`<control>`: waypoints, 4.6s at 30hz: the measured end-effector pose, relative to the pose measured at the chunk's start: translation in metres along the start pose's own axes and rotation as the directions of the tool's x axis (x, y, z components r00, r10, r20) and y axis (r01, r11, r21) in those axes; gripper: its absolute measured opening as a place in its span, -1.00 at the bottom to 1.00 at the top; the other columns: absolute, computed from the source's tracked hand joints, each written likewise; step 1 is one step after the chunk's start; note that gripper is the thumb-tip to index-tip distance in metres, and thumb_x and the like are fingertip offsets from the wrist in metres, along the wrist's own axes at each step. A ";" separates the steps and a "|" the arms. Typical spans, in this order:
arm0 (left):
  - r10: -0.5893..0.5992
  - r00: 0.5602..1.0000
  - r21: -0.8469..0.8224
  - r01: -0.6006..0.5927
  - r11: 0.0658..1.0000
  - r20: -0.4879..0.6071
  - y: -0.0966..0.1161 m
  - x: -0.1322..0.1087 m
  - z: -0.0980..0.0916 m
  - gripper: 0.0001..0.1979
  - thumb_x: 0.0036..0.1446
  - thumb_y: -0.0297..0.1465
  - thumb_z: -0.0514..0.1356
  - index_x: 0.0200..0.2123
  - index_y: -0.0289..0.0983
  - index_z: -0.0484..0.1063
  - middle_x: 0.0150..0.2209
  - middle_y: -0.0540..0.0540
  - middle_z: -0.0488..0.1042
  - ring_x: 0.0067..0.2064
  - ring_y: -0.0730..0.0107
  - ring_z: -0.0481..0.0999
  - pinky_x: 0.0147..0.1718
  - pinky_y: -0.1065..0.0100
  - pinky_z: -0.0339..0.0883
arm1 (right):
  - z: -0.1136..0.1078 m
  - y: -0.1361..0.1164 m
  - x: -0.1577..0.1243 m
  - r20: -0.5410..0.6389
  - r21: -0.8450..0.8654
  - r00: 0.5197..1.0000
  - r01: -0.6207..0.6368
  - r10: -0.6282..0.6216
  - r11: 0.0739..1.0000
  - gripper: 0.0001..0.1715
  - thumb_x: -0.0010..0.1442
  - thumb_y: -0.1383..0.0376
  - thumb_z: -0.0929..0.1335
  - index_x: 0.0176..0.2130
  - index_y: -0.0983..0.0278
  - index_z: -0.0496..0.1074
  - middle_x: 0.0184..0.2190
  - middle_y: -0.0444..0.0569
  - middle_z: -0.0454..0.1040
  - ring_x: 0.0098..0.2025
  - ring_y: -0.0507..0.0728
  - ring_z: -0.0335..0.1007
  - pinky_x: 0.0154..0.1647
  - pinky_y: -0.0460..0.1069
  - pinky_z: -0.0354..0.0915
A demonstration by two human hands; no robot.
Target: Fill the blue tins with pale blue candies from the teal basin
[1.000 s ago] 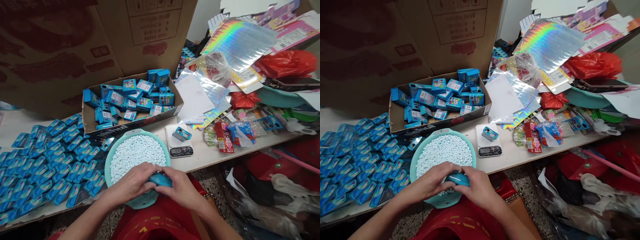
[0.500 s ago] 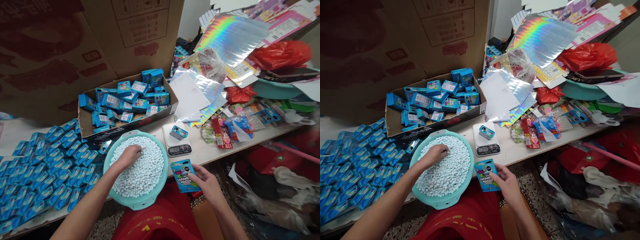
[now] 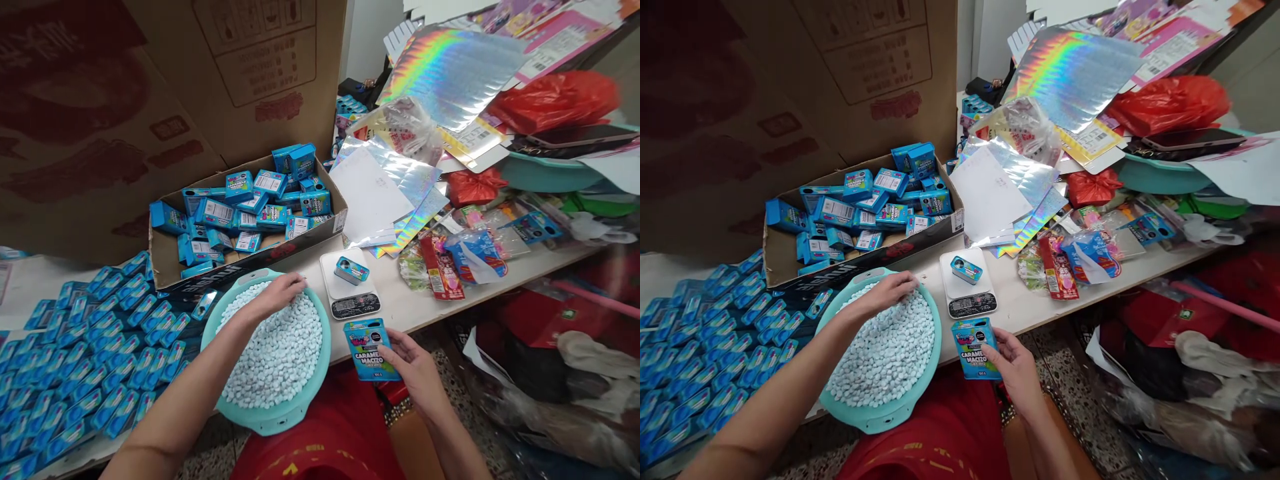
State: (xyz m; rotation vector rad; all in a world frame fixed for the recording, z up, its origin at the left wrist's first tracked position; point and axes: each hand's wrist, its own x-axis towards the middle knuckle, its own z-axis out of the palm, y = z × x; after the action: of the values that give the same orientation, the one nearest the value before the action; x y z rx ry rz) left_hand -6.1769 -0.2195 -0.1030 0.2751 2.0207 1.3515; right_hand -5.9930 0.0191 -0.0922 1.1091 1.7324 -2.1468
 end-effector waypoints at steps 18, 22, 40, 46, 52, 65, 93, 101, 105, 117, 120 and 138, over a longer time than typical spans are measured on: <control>0.364 0.925 0.665 -0.338 0.666 0.106 0.064 0.087 0.040 -0.68 0.09 -0.61 -0.01 -0.20 -0.24 0.45 -0.18 -0.10 0.41 -0.19 0.30 0.41 -0.23 0.35 0.24 | -0.051 0.038 0.081 -0.572 -0.109 0.706 0.440 -0.418 0.892 -0.36 -0.18 0.04 0.50 -0.19 0.26 0.26 -0.18 0.08 0.47 -0.08 0.23 0.47 0.04 0.23 0.35; 0.180 0.976 0.735 -0.031 0.677 -0.124 0.052 0.077 0.032 -0.72 0.16 -0.53 -0.02 -0.17 -0.25 0.43 -0.15 -0.13 0.46 -0.10 0.24 0.43 -0.14 0.31 0.26 | -0.049 0.046 0.117 -0.609 -0.156 0.628 0.504 -0.484 0.850 -0.33 -0.14 0.03 0.46 -0.16 0.23 0.13 -0.14 0.10 0.40 -0.04 0.24 0.43 0.07 0.24 0.30; -0.248 0.954 0.805 0.278 0.524 -0.168 0.018 0.095 0.076 -0.73 0.18 -0.47 0.02 -0.06 -0.32 0.36 -0.10 -0.30 0.50 -0.04 0.06 0.49 -0.18 0.23 0.33 | -0.058 0.085 0.094 -0.525 -0.482 0.566 0.418 -0.636 0.770 -0.40 0.02 0.00 0.40 -0.06 0.30 0.30 -0.04 0.13 0.23 -0.01 0.24 0.29 -0.07 0.22 0.40; 0.119 0.974 0.825 0.096 0.557 -0.195 0.050 0.065 0.063 -0.73 0.31 -0.29 -0.10 -0.02 -0.21 0.27 -0.06 -0.15 0.44 -0.04 0.16 0.45 -0.19 0.24 0.31 | -0.059 0.088 0.076 -0.494 -0.512 0.583 0.405 -0.645 0.757 -0.46 0.04 -0.01 0.39 -0.11 0.29 0.35 -0.06 0.12 0.27 -0.01 0.25 0.28 -0.10 0.22 0.42; 0.247 0.950 0.789 -0.002 0.615 -0.190 0.047 0.065 0.062 -0.69 0.23 -0.43 0.00 0.04 -0.21 0.28 0.00 -0.16 0.35 0.00 0.17 0.38 -0.14 0.24 0.33 | -0.051 0.084 0.065 -0.441 -0.537 0.595 0.425 -0.672 0.729 -0.48 0.05 -0.01 0.38 -0.14 0.32 0.37 -0.08 0.15 0.28 -0.02 0.26 0.30 -0.14 0.21 0.44; 0.381 0.898 0.708 -0.121 0.696 -0.221 0.035 0.007 0.066 -0.70 0.21 -0.36 0.12 0.00 -0.28 0.28 -0.07 -0.21 0.35 -0.08 0.12 0.41 -0.26 0.22 0.40 | -0.021 0.076 0.027 -0.347 -0.631 0.797 0.191 -0.494 0.752 -0.41 -0.02 0.00 0.39 -0.11 0.33 0.45 -0.19 0.14 0.41 -0.25 0.34 0.46 0.03 0.35 0.28; -0.335 0.270 -0.232 0.351 0.907 -0.903 -0.220 -0.211 0.123 -0.60 0.17 -0.45 0.06 0.10 -0.24 0.17 0.08 -0.23 0.38 0.11 0.24 0.40 0.06 0.21 0.32 | 0.190 0.107 -0.059 0.908 -0.093 0.257 0.895 -0.332 0.437 -0.81 0.24 0.38 0.29 -0.12 0.19 0.36 -0.26 0.00 0.47 -0.24 0.11 0.44 -0.29 -0.02 0.44; -0.623 0.186 -0.534 0.368 0.761 -0.760 -0.215 -0.200 0.121 -0.59 0.12 -0.33 0.11 0.05 -0.23 0.17 -0.13 -0.14 0.51 -0.12 0.24 0.54 -0.12 0.26 0.43 | 0.201 0.121 -0.059 0.964 -0.238 0.261 0.760 0.052 0.605 -0.76 0.14 0.41 0.30 -0.15 0.23 0.40 -0.23 0.02 0.46 -0.21 0.15 0.41 -0.20 0.04 0.40; -0.461 0.273 -0.366 0.334 0.868 -0.844 -0.221 -0.234 0.123 -0.56 0.04 -0.43 0.10 0.04 -0.27 0.24 0.04 -0.21 0.39 0.07 0.24 0.42 0.05 0.21 0.36 | 0.205 0.126 -0.066 0.919 -0.394 0.297 0.667 0.260 0.632 -0.64 0.04 0.42 0.36 -0.12 0.21 0.47 -0.21 0.01 0.51 -0.20 0.18 0.46 -0.19 0.04 0.40; 0.418 0.783 0.654 -0.019 0.757 -0.461 -0.199 -0.242 -0.102 -0.75 0.30 -0.36 -0.02 -0.09 -0.23 0.41 -0.07 -0.17 0.47 0.03 0.27 0.40 0.08 0.17 0.28 | 0.245 0.216 -0.112 0.696 -0.630 0.572 0.196 0.435 0.752 -0.17 0.04 0.17 0.41 0.24 0.31 0.18 0.23 0.29 0.22 0.17 0.29 0.31 0.13 0.19 0.27; 0.469 0.882 0.806 -0.254 0.535 -0.033 -0.204 -0.187 -0.151 -0.76 0.28 -0.36 0.03 -0.06 -0.24 0.40 0.01 -0.21 0.41 0.10 0.21 0.33 0.08 0.13 0.22 | 0.274 0.269 -0.133 0.556 -0.495 0.790 0.065 0.258 0.867 -0.08 0.03 0.24 0.42 0.29 0.29 0.06 0.29 0.31 0.09 0.24 0.29 0.20 0.15 0.22 0.26; 0.135 0.872 0.848 -0.489 0.204 0.471 -0.204 -0.121 -0.207 -0.49 0.29 -0.04 -0.19 -0.08 -0.12 0.45 -0.16 -0.11 0.35 -0.27 0.33 0.38 -0.39 0.34 0.07 | 0.398 0.335 -0.083 0.297 -0.361 0.841 0.538 -0.453 0.762 0.34 -0.22 0.40 0.53 0.34 0.28 -0.21 0.30 0.28 0.08 0.33 0.37 -0.01 0.27 0.28 0.10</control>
State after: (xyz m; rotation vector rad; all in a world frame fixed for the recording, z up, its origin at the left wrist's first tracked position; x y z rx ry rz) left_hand -6.1800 -0.5232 -0.1842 1.4499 2.3115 -0.0378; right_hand -5.9229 -0.4681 -0.2786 0.3246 2.4466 -1.8594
